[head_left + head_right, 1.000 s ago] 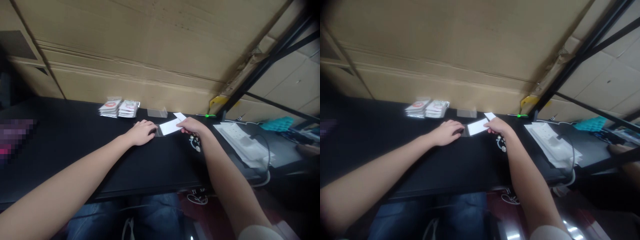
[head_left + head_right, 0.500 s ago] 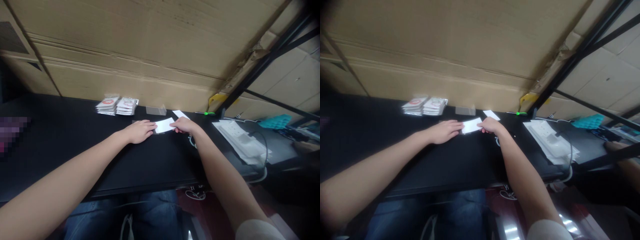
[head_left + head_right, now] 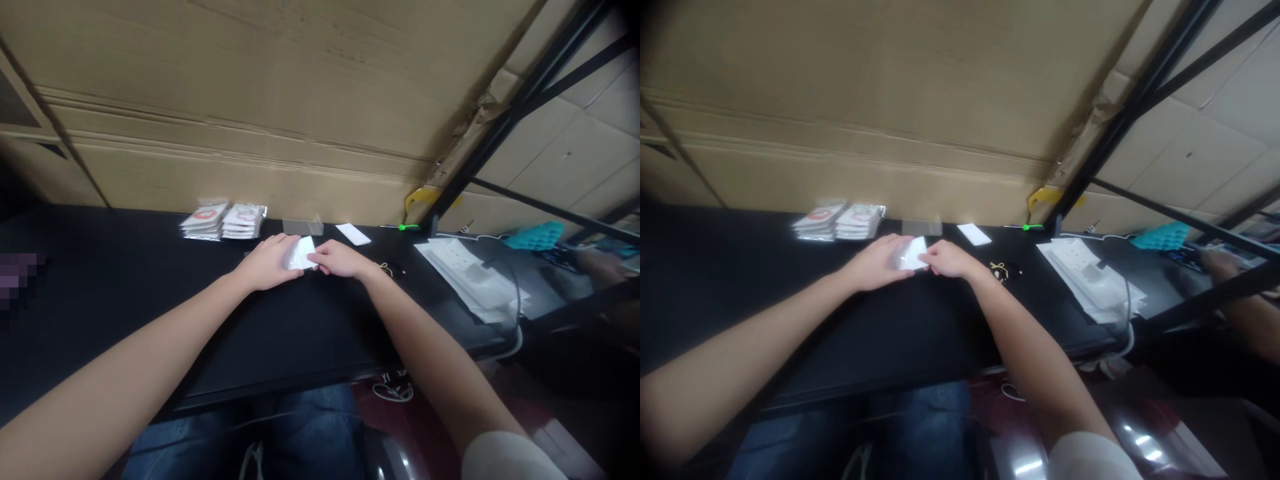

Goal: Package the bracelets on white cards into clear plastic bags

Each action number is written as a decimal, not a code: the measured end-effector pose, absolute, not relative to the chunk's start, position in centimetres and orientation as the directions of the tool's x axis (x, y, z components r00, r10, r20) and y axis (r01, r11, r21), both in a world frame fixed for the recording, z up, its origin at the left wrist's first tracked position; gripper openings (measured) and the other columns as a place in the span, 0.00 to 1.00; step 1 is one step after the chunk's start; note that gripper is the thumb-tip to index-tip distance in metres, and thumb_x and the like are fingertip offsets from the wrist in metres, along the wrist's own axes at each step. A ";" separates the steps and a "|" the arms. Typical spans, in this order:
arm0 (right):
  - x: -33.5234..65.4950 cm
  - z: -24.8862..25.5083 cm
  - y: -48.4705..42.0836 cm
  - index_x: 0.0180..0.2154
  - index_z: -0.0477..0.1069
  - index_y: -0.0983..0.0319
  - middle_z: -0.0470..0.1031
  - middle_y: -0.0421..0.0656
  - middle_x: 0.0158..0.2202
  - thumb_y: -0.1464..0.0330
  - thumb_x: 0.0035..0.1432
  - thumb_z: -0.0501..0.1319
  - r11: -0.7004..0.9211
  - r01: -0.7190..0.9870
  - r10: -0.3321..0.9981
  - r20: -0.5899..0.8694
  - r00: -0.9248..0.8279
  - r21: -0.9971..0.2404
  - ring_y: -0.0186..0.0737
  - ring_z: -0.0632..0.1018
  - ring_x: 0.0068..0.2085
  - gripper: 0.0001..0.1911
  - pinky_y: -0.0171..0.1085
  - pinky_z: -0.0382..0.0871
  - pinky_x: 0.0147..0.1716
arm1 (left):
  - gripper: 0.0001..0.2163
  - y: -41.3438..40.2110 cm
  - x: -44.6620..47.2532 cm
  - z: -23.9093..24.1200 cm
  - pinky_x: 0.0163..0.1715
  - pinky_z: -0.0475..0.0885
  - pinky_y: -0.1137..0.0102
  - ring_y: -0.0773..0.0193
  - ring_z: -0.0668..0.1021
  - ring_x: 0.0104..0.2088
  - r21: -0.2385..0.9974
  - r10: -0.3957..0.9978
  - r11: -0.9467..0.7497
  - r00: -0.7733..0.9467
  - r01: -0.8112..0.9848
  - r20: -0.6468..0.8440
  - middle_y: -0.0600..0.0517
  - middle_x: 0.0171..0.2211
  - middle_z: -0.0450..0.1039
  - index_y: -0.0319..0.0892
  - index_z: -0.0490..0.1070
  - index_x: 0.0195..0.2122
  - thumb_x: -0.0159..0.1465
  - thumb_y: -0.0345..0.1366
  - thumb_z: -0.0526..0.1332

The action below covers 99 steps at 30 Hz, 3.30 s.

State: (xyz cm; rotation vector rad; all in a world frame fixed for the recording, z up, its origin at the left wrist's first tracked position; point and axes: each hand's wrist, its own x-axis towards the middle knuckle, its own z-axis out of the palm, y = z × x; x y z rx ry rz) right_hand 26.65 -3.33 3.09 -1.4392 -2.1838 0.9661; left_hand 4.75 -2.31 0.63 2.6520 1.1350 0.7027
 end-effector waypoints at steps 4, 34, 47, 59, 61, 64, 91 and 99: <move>26.6 3.0 -3.4 0.19 0.68 0.62 0.68 0.39 0.17 0.56 0.56 0.57 0.263 0.718 0.924 -0.045 -0.379 -0.644 0.30 0.65 0.19 0.20 0.33 0.58 0.23 | 0.40 -2.4 4.9 0.6 0.52 0.59 0.55 0.44 0.65 0.55 0.248 0.707 -0.697 0.589 0.672 0.391 0.41 0.57 0.60 0.42 0.51 0.63 0.53 0.53 0.62; 24.8 2.4 -3.4 0.32 0.76 0.62 0.75 0.41 0.26 0.65 0.56 0.57 0.461 0.660 0.887 0.316 -0.336 -0.593 0.33 0.71 0.26 0.10 0.34 0.62 0.30 | 0.30 -3.0 5.2 1.3 0.49 0.60 0.57 0.49 0.68 0.49 0.119 0.688 -0.681 0.575 0.723 0.443 0.44 0.49 0.67 0.42 0.59 0.57 0.55 0.48 0.61; 29.5 5.4 -3.4 0.34 0.75 0.63 0.72 0.41 0.24 0.54 0.57 0.54 0.293 0.638 0.945 0.113 -0.308 -0.712 0.33 0.69 0.24 0.20 0.34 0.62 0.27 | 0.31 -2.9 5.2 1.3 0.47 0.62 0.57 0.48 0.68 0.49 0.117 0.691 -0.670 0.557 0.733 0.461 0.43 0.50 0.66 0.41 0.58 0.59 0.57 0.50 0.60; 40.8 5.6 -3.2 0.30 0.79 0.58 0.79 0.42 0.29 0.60 0.38 0.69 -0.033 0.943 0.881 -0.456 -0.129 -0.330 0.40 0.75 0.30 0.14 0.35 0.66 0.27 | 0.32 -2.7 5.0 1.1 0.47 0.63 0.57 0.48 0.68 0.49 0.080 0.682 -0.676 0.582 0.732 0.443 0.44 0.50 0.66 0.42 0.57 0.59 0.57 0.52 0.59; 40.5 6.3 -3.6 0.31 0.79 0.58 0.79 0.42 0.30 0.59 0.40 0.68 0.007 0.937 0.898 -0.409 -0.159 -0.349 0.41 0.76 0.32 0.14 0.36 0.67 0.29 | 0.32 -2.7 4.9 1.1 0.47 0.63 0.57 0.48 0.68 0.49 0.086 0.690 -0.669 0.573 0.738 0.443 0.43 0.50 0.66 0.42 0.57 0.59 0.57 0.52 0.59; 40.3 8.0 -4.9 0.34 0.79 0.58 0.79 0.42 0.33 0.59 0.45 0.66 0.080 0.900 0.953 -0.231 -0.195 -0.428 0.41 0.77 0.36 0.14 0.36 0.68 0.35 | 0.32 -2.6 4.9 1.1 0.47 0.63 0.57 0.48 0.68 0.49 0.102 0.702 -0.658 0.560 0.746 0.440 0.44 0.50 0.66 0.42 0.57 0.59 0.57 0.52 0.59; 27.0 2.9 -3.4 0.32 0.72 0.62 0.75 0.41 0.30 0.60 0.48 0.66 0.391 0.771 0.885 -0.027 -0.466 -0.503 0.35 0.74 0.30 0.13 0.34 0.63 0.31 | 0.32 -2.0 4.3 0.7 0.49 0.62 0.56 0.46 0.68 0.51 0.139 0.752 -0.609 0.512 0.781 0.415 0.42 0.51 0.66 0.41 0.59 0.58 0.56 0.52 0.60; 28.6 4.1 -3.8 0.37 0.74 0.61 0.76 0.43 0.32 0.55 0.50 0.63 0.323 0.807 0.886 -0.142 -0.442 -0.495 0.36 0.74 0.29 0.18 0.35 0.64 0.28 | 0.32 -2.1 4.3 0.7 0.48 0.63 0.57 0.47 0.69 0.50 0.118 0.746 -0.614 0.526 0.780 0.408 0.43 0.50 0.66 0.41 0.59 0.58 0.56 0.52 0.60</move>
